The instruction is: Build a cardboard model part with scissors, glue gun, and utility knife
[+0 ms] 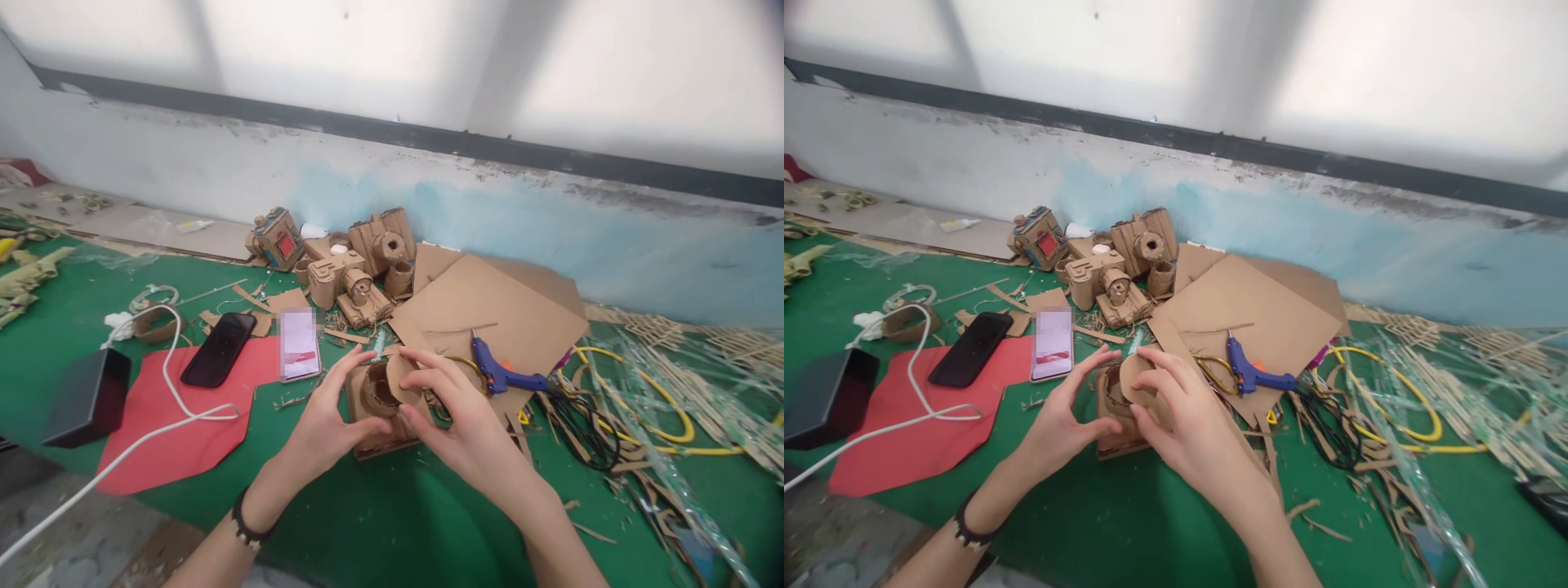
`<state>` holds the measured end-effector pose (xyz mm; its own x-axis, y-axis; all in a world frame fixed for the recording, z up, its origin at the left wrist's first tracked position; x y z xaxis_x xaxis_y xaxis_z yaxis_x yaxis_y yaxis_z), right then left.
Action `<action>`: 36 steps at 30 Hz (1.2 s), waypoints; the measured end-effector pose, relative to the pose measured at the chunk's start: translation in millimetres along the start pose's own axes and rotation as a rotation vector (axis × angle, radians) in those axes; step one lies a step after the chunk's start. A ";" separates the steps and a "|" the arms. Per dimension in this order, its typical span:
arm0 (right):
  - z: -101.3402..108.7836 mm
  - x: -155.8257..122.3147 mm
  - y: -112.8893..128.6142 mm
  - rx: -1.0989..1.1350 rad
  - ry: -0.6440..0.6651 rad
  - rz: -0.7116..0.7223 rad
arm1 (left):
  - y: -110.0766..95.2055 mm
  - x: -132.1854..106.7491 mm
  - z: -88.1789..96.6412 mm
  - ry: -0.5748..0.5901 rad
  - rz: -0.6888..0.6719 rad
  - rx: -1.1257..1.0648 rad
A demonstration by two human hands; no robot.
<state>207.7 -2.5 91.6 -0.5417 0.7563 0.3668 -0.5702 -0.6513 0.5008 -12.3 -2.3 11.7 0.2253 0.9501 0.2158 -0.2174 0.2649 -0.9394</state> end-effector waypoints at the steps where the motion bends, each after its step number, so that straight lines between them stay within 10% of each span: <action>1: -2.2 1.8 0.6 0.011 0.022 0.001 | 0.3 1.0 -2.4 -0.003 -0.009 0.016; 36: -19.7 -9.9 -0.1 -0.280 0.064 0.275 | 1.2 -0.2 -20.3 -0.080 -0.096 0.161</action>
<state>201.0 -11.1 72.5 -0.7302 0.5515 0.4034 -0.5399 -0.8275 0.1539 6.7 -5.5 5.1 0.1773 0.9276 0.3288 -0.3490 0.3717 -0.8602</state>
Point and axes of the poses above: each hand's wrist, its own x-axis towards the middle knuckle, its own z-axis out of the back of the hand, y = z × x, the point moved 2 cm from there along x, towards the middle knuckle, and after that the axes turned 5 degrees about y, right-handed, at the moved point
